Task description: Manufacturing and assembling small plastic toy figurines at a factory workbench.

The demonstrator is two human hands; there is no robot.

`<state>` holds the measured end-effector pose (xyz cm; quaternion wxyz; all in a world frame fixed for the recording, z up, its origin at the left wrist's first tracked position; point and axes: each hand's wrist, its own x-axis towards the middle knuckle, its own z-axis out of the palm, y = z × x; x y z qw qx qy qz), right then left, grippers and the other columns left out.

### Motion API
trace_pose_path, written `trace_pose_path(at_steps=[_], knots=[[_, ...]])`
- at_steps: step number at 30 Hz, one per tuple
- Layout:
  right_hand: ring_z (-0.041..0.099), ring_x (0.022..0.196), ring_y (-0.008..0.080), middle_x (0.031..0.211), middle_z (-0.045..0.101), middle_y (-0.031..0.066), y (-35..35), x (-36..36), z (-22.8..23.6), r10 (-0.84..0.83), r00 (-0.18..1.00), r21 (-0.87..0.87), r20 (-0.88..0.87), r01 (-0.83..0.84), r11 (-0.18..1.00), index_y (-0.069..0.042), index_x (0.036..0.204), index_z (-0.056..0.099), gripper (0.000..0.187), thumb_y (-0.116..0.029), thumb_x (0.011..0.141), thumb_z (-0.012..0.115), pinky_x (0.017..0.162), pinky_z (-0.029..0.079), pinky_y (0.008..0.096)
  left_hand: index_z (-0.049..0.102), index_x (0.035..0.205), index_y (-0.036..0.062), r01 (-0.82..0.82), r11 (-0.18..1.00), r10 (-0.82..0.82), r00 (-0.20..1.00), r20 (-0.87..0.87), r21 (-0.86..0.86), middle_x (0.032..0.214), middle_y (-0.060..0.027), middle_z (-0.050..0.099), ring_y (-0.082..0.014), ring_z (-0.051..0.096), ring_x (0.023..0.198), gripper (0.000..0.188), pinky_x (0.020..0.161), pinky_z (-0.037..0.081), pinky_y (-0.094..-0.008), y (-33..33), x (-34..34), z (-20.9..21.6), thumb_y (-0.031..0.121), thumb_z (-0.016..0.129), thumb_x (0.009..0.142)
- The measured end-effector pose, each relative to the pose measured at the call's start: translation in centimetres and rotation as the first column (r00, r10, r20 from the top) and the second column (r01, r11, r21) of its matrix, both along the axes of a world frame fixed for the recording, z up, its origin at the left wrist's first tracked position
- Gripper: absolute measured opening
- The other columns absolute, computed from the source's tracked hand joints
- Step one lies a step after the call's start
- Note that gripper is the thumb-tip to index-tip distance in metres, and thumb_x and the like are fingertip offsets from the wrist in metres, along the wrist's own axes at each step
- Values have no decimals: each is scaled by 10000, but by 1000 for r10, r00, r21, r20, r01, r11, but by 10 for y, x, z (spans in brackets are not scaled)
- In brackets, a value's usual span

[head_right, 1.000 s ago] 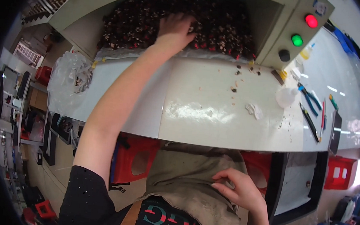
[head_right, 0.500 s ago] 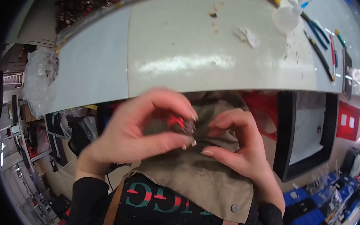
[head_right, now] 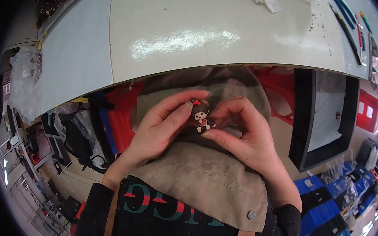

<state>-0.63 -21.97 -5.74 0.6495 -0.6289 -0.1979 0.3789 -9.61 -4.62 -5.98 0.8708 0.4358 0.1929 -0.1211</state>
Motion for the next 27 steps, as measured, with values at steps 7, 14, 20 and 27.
trace_pose_path(at_steps=[7, 14, 20, 27], knots=[[564, 836, 115, 956, 535, 56, 2, 1, -4, 16, 1000, -14, -12, -16, 1000, -2, 970, 496, 327, -16, 734, 722, 762, 469, 243, 463, 1244, 22, -19, 999, 19, 1000, 3, -32, 1102, -52, 543, -115, 533, 1020, 339, 909, 428, -276, 0, 0, -4, 208, 427, 963], [553, 845, 133, 956, 504, 64, 3, 1, -9, 12, 995, -41, 96, -8, 999, -6, 941, 510, 327, -25, 707, 738, 748, 473, 251, 434, 1271, 28, -48, 998, 50, 998, 27, -51, 1152, -75, 528, -136, 531, 1040, 346, 917, 421, -288, -3, 1, -5, 192, 410, 968], [545, 848, 148, 935, 506, 69, 3, -1, -12, 21, 990, -86, 136, -10, 996, -14, 916, 515, 326, -29, 687, 746, 734, 475, 255, 426, 1280, 53, -74, 995, 77, 996, 49, -67, 1166, -83, 525, -138, 526, 1050, 339, 914, 423, -287, -6, 0, -8, 188, 406, 969], [546, 836, 156, 905, 524, 64, 4, 0, -14, 37, 966, -102, 255, -11, 995, -26, 877, 525, 300, -45, 682, 752, 705, 470, 261, 434, 1270, 61, -53, 998, 54, 997, 54, -35, 1166, -91, 529, -144, 530, 1048, 327, 906, 432, -296, -5, 0, -10, 191, 400, 971]])
